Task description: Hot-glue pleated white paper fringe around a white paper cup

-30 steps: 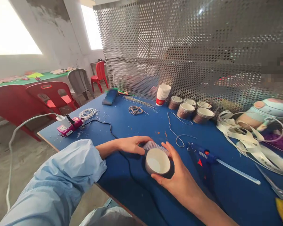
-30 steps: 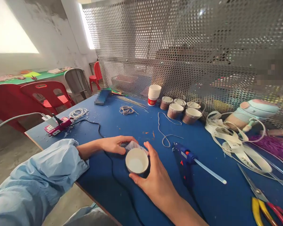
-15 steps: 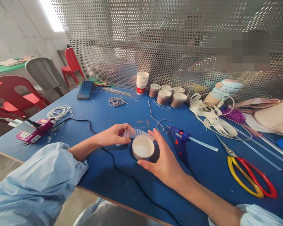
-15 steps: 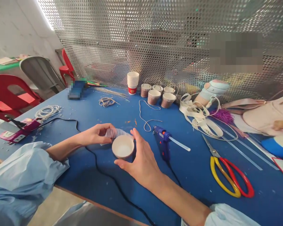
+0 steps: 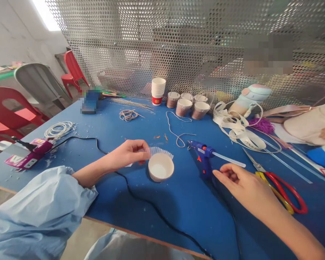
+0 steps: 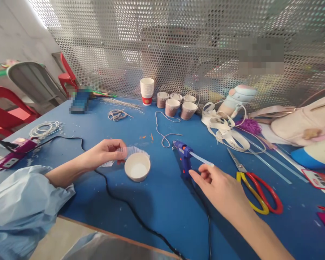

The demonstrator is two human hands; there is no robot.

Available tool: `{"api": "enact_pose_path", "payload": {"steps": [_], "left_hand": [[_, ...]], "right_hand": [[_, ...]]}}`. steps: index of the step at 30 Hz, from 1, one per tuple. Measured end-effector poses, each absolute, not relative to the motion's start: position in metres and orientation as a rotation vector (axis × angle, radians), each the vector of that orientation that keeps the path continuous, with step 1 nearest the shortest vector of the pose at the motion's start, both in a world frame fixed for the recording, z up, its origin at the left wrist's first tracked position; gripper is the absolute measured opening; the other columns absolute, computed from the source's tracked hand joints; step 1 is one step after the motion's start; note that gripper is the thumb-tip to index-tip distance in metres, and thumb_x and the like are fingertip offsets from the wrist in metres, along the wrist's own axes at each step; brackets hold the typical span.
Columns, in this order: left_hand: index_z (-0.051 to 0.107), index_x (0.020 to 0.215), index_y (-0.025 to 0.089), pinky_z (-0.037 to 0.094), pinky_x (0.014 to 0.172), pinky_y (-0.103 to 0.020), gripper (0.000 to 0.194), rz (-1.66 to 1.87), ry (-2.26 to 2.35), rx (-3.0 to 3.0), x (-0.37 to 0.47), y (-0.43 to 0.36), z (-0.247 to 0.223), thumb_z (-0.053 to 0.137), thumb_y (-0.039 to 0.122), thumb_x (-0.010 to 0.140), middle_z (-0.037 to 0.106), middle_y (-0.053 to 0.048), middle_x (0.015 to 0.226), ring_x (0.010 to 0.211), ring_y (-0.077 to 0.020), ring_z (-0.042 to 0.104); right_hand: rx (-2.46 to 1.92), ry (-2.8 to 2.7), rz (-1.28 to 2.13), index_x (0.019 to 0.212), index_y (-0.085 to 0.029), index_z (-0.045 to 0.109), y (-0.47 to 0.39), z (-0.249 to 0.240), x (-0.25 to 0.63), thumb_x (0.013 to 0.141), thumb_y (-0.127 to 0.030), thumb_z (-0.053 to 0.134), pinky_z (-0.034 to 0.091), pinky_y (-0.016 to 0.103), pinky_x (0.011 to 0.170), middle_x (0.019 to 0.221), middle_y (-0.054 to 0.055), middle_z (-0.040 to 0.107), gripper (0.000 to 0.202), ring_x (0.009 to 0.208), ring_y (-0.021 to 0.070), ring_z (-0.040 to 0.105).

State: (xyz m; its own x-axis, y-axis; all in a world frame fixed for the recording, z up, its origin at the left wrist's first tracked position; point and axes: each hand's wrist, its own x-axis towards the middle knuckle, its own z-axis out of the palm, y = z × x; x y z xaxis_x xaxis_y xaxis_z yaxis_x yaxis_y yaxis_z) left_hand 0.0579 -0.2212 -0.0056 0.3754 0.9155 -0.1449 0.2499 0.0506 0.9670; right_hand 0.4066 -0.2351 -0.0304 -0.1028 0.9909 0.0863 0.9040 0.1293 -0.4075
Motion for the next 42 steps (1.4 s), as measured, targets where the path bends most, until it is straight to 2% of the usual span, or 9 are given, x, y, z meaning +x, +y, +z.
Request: {"api": "enact_pose_path", "payload": {"steps": [4, 6, 14, 22, 27, 29, 33, 37, 42], "left_hand": [[0.059, 0.074, 0.015, 0.035, 0.057, -0.022, 0.021, 0.669, 1.131, 1.595, 0.063, -0.218, 0.006, 0.063, 0.035, 0.080, 0.053, 0.003, 0.063, 0.059, -0.0091, 0.045], [0.060, 0.075, 0.015, 0.037, 0.059, -0.023, 0.020, 0.650, 1.096, 1.663, 0.066, -0.214, 0.011, 0.061, 0.034, 0.081, 0.054, 0.002, 0.067, 0.063, -0.0097, 0.046], [0.063, 0.074, 0.015, 0.038, 0.064, -0.023, 0.016, 0.560, 1.053, 1.843, 0.083, -0.192, 0.022, 0.060, 0.030, 0.080, 0.057, 0.001, 0.074, 0.069, -0.0106, 0.048], [0.063, 0.073, 0.014, 0.038, 0.059, -0.022, 0.018, 0.586, 1.044, 1.722, 0.090, -0.188, 0.017, 0.062, 0.030, 0.079, 0.057, -0.001, 0.079, 0.068, -0.0099, 0.049], [0.065, 0.073, 0.014, 0.040, 0.051, -0.020, 0.020, 0.634, 1.087, 1.692, 0.089, -0.187, 0.012, 0.064, 0.034, 0.078, 0.056, -0.003, 0.089, 0.066, -0.0092, 0.050], [0.065, 0.073, 0.014, 0.039, 0.048, -0.018, 0.021, 0.647, 1.084, 1.674, 0.089, -0.187, 0.010, 0.065, 0.035, 0.077, 0.057, -0.004, 0.094, 0.065, -0.0089, 0.050], [0.066, 0.076, 0.014, 0.040, 0.044, -0.017, 0.023, 0.623, 1.038, 1.639, 0.088, -0.185, 0.008, 0.065, 0.037, 0.078, 0.061, -0.007, 0.105, 0.067, -0.0097, 0.052], [0.067, 0.080, 0.013, 0.039, 0.043, -0.018, 0.026, 0.562, 1.040, 1.606, 0.087, -0.185, 0.009, 0.064, 0.039, 0.079, 0.065, -0.006, 0.090, 0.058, -0.0079, 0.049], [0.066, 0.076, 0.014, 0.037, 0.044, -0.019, 0.021, 0.555, 1.047, 1.642, 0.088, -0.188, 0.010, 0.063, 0.034, 0.080, 0.058, 0.001, 0.067, 0.052, -0.0065, 0.044]], "right_hand": [[-1.831, -2.011, 0.584, 0.103, -0.023, 0.059, -0.208, -0.038, 0.400, 0.076, -0.061, 0.055, 0.049, 0.035, 0.064, 0.084, 0.005, 0.069, 0.047, 0.070, 0.0230, 0.065], [-1.755, -2.015, 0.727, 0.108, -0.021, 0.058, -0.199, -0.041, 0.391, 0.078, -0.058, 0.054, 0.050, 0.035, 0.070, 0.089, 0.006, 0.069, 0.048, 0.078, 0.0237, 0.065], [-1.550, -2.002, 0.730, 0.095, -0.018, 0.065, -0.187, -0.046, 0.372, 0.083, -0.051, 0.053, 0.047, 0.038, 0.080, 0.092, 0.007, 0.065, 0.037, 0.086, 0.0248, 0.061], [-1.732, -1.715, 0.872, 0.101, -0.015, 0.064, -0.188, -0.051, 0.361, 0.080, -0.042, 0.057, 0.044, 0.030, 0.054, 0.062, -0.001, 0.061, 0.035, 0.052, 0.0158, 0.052], [-1.739, -1.635, 0.801, 0.087, -0.020, 0.065, -0.211, -0.025, 0.359, 0.080, -0.044, 0.057, 0.045, 0.028, 0.054, 0.078, 0.003, 0.070, 0.026, 0.068, 0.0192, 0.062], [-1.691, -1.656, 0.767, 0.085, -0.022, 0.063, -0.227, -0.013, 0.360, 0.083, -0.046, 0.056, 0.046, 0.028, 0.055, 0.076, 0.002, 0.069, 0.025, 0.072, 0.0196, 0.064], [-1.502, -1.783, 0.757, 0.087, -0.025, 0.060, -0.259, 0.007, 0.360, 0.083, -0.048, 0.058, 0.049, 0.026, 0.054, 0.066, -0.001, 0.065, 0.023, 0.058, 0.0162, 0.061], [-1.404, -1.982, 0.780, 0.091, -0.027, 0.059, -0.276, 0.016, 0.348, 0.084, -0.040, 0.059, 0.045, 0.024, 0.047, 0.064, -0.002, 0.065, 0.015, 0.049, 0.0133, 0.056], [-1.286, -2.166, 0.802, 0.090, -0.028, 0.056, -0.276, 0.015, 0.324, 0.084, -0.029, 0.054, 0.042, 0.025, 0.048, 0.066, -0.002, 0.065, 0.007, 0.053, 0.0146, 0.058]]}}
